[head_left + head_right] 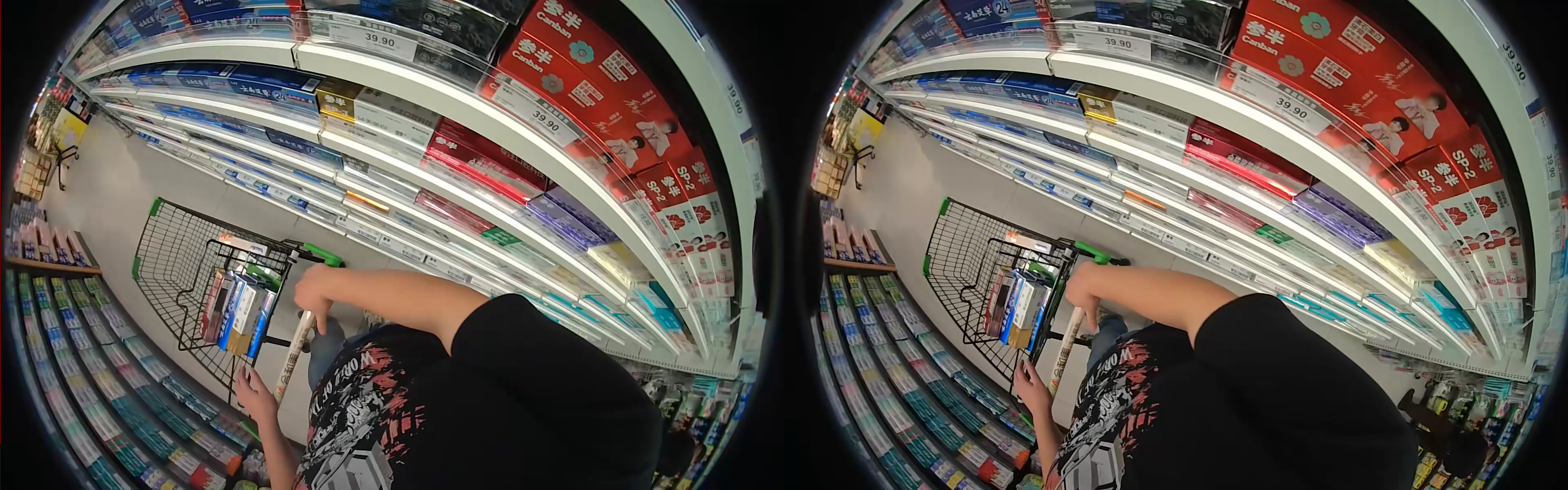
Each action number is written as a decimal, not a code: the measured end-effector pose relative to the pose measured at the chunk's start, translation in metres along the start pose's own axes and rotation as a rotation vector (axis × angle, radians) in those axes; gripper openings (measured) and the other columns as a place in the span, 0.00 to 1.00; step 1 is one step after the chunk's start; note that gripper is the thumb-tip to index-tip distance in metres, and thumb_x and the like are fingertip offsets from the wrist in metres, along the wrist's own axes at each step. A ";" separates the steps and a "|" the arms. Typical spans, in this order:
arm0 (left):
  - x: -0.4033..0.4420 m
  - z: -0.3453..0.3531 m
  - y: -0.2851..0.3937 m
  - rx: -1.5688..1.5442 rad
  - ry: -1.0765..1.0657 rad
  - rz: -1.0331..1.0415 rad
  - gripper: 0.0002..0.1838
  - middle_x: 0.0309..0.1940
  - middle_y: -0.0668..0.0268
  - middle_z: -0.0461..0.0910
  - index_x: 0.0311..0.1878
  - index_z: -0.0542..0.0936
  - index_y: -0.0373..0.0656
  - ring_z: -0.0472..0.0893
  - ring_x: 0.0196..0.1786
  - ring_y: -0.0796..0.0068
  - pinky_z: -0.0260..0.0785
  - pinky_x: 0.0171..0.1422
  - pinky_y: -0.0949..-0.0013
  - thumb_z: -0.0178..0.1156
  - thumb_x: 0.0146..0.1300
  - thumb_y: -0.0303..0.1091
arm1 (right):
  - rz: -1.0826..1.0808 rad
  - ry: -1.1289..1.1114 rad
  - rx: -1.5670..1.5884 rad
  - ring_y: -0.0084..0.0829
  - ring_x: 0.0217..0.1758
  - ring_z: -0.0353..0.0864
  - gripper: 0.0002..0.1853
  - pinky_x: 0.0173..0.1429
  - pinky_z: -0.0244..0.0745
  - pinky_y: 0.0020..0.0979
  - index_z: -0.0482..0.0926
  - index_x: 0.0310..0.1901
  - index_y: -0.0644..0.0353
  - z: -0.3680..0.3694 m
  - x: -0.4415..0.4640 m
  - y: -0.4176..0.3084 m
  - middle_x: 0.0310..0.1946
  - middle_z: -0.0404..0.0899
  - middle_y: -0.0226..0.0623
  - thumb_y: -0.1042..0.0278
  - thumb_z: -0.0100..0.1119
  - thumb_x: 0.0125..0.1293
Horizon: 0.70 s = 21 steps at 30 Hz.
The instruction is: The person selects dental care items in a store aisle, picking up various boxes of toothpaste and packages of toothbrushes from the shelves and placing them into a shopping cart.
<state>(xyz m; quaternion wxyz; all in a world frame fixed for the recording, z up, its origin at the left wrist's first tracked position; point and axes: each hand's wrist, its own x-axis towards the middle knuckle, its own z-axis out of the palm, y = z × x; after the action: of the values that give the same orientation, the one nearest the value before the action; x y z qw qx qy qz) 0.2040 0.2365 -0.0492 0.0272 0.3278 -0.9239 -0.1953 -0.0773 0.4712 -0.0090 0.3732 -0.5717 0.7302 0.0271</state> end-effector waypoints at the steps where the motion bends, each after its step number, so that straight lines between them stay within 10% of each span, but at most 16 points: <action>1: -0.004 -0.004 0.002 -0.018 0.021 0.051 0.21 0.58 0.46 0.79 0.62 0.78 0.34 0.76 0.62 0.43 0.67 0.67 0.50 0.56 0.78 0.42 | -0.005 0.002 0.002 0.45 0.47 0.89 0.36 0.44 0.83 0.47 0.91 0.41 0.51 0.000 0.005 0.002 0.41 0.90 0.37 0.23 0.74 0.47; 6: -0.018 -0.017 0.030 0.213 -0.123 0.429 0.22 0.28 0.53 0.81 0.31 0.83 0.38 0.81 0.37 0.45 0.69 0.41 0.48 0.53 0.79 0.43 | 0.065 -0.042 0.025 0.40 0.48 0.88 0.28 0.47 0.81 0.46 0.92 0.46 0.49 0.002 0.018 0.005 0.44 0.90 0.33 0.36 0.75 0.50; 10: -0.010 -0.019 0.041 0.098 -0.327 0.216 0.37 0.19 0.52 0.80 0.24 0.83 0.36 0.82 0.28 0.44 0.71 0.37 0.48 0.43 0.81 0.56 | 0.086 -0.054 0.022 0.39 0.45 0.88 0.21 0.44 0.80 0.46 0.92 0.46 0.47 -0.001 0.021 0.007 0.41 0.89 0.32 0.48 0.70 0.51; 21: -0.028 -0.024 0.044 0.101 -0.395 0.198 0.39 0.19 0.53 0.81 0.24 0.85 0.38 0.84 0.30 0.47 0.74 0.40 0.48 0.42 0.80 0.59 | 0.158 0.085 0.000 0.42 0.46 0.89 0.16 0.46 0.84 0.46 0.92 0.43 0.48 0.017 -0.017 -0.015 0.42 0.90 0.35 0.53 0.68 0.55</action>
<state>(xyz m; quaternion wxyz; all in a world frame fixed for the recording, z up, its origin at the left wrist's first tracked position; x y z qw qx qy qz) 0.2042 0.2773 -0.0085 -0.1514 0.1918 -0.9476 -0.2056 -0.0545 0.4874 -0.0055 0.3383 -0.5130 0.7882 0.0322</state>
